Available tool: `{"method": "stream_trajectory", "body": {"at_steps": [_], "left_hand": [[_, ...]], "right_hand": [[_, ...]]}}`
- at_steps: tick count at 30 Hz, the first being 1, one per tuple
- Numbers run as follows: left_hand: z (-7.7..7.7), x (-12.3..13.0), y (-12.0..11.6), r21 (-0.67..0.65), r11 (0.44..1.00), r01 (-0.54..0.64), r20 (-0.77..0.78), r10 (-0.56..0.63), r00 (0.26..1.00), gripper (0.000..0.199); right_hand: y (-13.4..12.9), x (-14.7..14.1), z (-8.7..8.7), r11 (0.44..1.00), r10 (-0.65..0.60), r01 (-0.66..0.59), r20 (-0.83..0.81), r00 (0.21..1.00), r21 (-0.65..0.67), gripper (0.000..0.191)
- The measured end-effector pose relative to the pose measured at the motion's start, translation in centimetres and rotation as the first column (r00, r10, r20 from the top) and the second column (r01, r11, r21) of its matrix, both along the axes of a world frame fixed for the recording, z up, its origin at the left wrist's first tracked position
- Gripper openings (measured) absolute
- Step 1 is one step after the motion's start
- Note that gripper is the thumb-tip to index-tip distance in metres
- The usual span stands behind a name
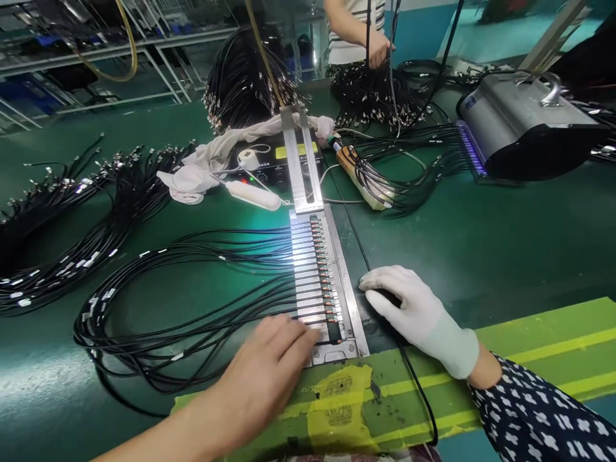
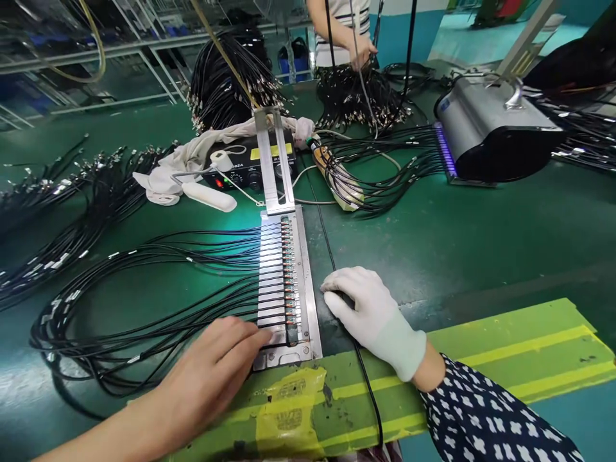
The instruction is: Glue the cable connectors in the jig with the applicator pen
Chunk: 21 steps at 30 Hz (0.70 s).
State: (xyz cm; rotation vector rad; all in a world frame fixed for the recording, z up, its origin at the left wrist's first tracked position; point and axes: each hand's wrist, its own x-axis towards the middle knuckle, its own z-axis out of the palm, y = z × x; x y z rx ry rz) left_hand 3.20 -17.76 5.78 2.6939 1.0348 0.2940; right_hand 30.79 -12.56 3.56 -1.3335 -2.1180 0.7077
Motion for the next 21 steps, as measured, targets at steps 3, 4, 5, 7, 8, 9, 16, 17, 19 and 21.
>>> {"method": "stream_trajectory", "body": {"at_steps": [3, 4, 5, 7, 8, 9, 16, 17, 19, 21], "left_hand": [[-0.6, -1.4, -2.0, -0.124, 0.992, -0.014, -0.025, 0.010, 1.000, 0.045], [-0.7, -1.6, -2.3, -0.154, 0.988, -0.031, -0.048, 0.024, 0.999, 0.047], [-0.8, -1.8, -2.5, -0.173, 0.984, -0.039, -0.058, 0.029, 0.998, 0.047], [-0.7, -2.1, -2.5, -0.182, 0.983, -0.028, -0.051, 0.019, 0.999, 0.048], [-0.5, -2.3, -2.4, -0.166, 0.986, -0.015, -0.038, 0.009, 0.999, 0.048], [-0.2, -2.5, -2.3, -0.133, 0.991, -0.010, -0.022, 0.007, 1.000, 0.048], [1.7, -4.1, -0.6, -0.045, 0.998, -0.034, -0.009, 0.034, 0.999, 0.045], [1.7, -4.1, -0.3, -0.048, 0.999, -0.011, -0.014, 0.011, 1.000, 0.045], [1.6, -4.0, 0.4, -0.052, 0.998, 0.042, -0.023, -0.043, 0.999, 0.043], [1.5, -3.8, 0.9, -0.048, 0.996, 0.072, -0.034, -0.074, 0.997, 0.043]], "right_hand": [[0.0, 0.0, -0.1, 1.000, 0.001, -0.001, 0.007, 1.000, -0.005, 0.011], [0.1, 0.0, -0.1, 1.000, -0.002, 0.002, 0.012, 1.000, -0.011, 0.011], [0.2, 0.0, -0.1, 1.000, -0.004, 0.004, 0.014, 1.000, -0.017, 0.011], [0.3, -0.1, -0.1, 1.000, -0.007, 0.007, 0.014, 1.000, -0.027, 0.011], [0.4, -0.1, -0.1, 1.000, -0.007, 0.007, 0.012, 1.000, -0.028, 0.011], [0.4, -0.1, -0.1, 1.000, -0.007, 0.007, 0.010, 1.000, -0.028, 0.010], [0.2, -0.1, 0.1, 0.999, -0.006, 0.006, 0.003, 1.000, -0.033, 0.010], [0.2, -0.1, 0.1, 0.999, -0.008, 0.008, 0.002, 1.000, -0.033, 0.010], [0.3, -0.1, 0.1, 0.999, -0.009, 0.009, 0.000, 1.000, -0.037, 0.011], [0.3, -0.1, 0.2, 0.999, -0.011, 0.011, 0.002, 1.000, -0.038, 0.011]]}}
